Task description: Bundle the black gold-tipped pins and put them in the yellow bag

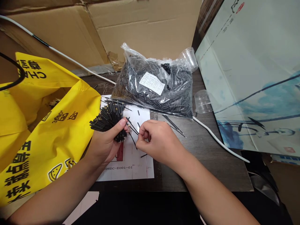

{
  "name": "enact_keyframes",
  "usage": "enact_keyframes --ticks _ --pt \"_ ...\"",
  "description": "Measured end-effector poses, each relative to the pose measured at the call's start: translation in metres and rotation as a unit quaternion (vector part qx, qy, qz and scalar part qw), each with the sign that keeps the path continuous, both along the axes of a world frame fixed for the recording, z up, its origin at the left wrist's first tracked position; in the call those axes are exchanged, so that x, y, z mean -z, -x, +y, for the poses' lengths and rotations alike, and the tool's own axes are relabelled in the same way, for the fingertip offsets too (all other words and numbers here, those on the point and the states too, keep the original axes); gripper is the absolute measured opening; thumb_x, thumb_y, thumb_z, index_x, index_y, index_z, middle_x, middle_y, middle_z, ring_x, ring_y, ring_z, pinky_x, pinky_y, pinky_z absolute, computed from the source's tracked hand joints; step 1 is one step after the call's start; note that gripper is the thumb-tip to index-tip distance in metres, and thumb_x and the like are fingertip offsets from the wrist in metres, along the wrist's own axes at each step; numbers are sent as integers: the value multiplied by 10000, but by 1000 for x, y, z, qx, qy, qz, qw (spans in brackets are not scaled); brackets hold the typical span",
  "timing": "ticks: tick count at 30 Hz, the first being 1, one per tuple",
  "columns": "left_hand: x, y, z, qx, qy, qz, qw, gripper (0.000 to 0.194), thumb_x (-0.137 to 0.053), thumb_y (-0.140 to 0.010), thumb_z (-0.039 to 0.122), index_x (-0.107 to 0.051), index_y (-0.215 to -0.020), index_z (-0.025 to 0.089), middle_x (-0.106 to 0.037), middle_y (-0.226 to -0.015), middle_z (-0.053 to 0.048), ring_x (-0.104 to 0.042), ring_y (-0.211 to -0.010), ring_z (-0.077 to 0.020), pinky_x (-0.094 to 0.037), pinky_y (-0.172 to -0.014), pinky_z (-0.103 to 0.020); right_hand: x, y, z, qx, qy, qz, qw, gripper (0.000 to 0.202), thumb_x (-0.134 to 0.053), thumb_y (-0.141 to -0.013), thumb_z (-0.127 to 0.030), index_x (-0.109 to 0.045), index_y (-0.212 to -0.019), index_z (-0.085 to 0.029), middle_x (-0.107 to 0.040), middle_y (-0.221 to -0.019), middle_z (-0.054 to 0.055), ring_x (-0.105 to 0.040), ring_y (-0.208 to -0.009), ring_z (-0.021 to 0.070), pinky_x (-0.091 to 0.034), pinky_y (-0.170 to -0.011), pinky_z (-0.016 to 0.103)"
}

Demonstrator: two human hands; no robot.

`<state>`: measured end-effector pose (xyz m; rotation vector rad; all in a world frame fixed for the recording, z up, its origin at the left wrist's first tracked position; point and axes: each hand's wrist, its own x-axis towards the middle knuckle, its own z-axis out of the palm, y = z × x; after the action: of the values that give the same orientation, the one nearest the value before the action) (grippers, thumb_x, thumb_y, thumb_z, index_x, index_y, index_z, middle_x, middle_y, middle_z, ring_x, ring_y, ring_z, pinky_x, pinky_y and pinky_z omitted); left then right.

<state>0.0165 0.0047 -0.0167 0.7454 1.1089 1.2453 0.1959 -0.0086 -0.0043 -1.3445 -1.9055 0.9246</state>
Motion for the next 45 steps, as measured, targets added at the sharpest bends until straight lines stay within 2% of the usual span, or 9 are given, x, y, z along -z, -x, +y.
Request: enact_keyframes --ticks 9,15,20,24,29,32,36,40,45 --pt "-1 0 0 30 -13 10 999 126 -837 -812 231 -731 -843 170 -656 -747 16 -612 -679 -76 -547 -695 -198 3 -1 2 -7 -22 8 1000 116 -611 -747 -83 -587 -683 -176 -558 -650 -41 -491 -595 72 -374 -562 217" --pt "0 0 -1 24 -27 10 999 97 -834 -819 216 -744 -835 185 -659 -753 26 -610 -684 -68 -542 -704 -194 2 -1 2 -12 12 41 999 120 -626 -731 -78 -593 -674 -178 -548 -632 -49 -482 -565 62 -367 -524 202" --pt "0 1 -2 14 -27 42 999 99 -839 -823 251 -763 -835 189 -675 -775 14 -628 -718 -72 -548 -726 -193 2 0 1 5 -39 27 999 115 -619 -744 -73 -599 -688 -170 -551 -645 -42 -486 -584 65 -383 -550 211" --pt "1 2 -3 8 -26 54 998 107 -845 -818 271 -771 -859 207 -688 -790 14 -631 -716 -74 -558 -721 -192 2 0 1 1 -28 30 999 108 -623 -748 -83 -604 -694 -176 -553 -641 -46 -481 -562 63 -385 -540 217" --pt "0 4 -3 19 -28 66 997 116 -845 -819 293 -783 -870 210 -696 -786 6 -640 -723 -79 -565 -726 -188 1 -2 -1 4 58 54 997 84 -642 -746 -120 -619 -701 -187 -552 -582 -65 -476 -504 56 -376 -507 208" --pt "0 5 -3 15 -21 69 997 135 -860 -800 303 -792 -870 209 -709 -792 2 -646 -720 -80 -572 -724 -185 -1 -3 -2 4 151 84 985 63 -643 -743 -145 -630 -704 -193 -537 -543 -69 -454 -491 66 -366 -486 209" --pt "1 5 -3 9 -6 51 999 158 -873 -787 307 -808 -901 220 -737 -842 -8 -651 -714 -74 -583 -726 -183 -6 -5 0 4 228 125 966 33 -651 -744 -179 -642 -717 -197 -539 -558 -57 -444 -515 80 -357 -489 220" --pt "2 7 -3 16 -28 44 999 192 -847 -821 308 -812 -997 238 -749 -945 -25 -629 -712 -69 -569 -709 -193 -8 -10 3 4 280 150 948 28 -666 -740 -206 -644 -725 -195 -596 -596 -28 -444 -531 89 -338 -501 237" --pt "0 8 -1 19 -41 42 998 107 -831 -838 300 -802 -911 226 -681 -781 1 -607 -691 -74 -534 -678 -194 -8 -14 5 -2 312 169 935 28 -668 -731 -196 -640 -732 -195 -640 -637 -8 -468 -550 94 -332 -524 245"
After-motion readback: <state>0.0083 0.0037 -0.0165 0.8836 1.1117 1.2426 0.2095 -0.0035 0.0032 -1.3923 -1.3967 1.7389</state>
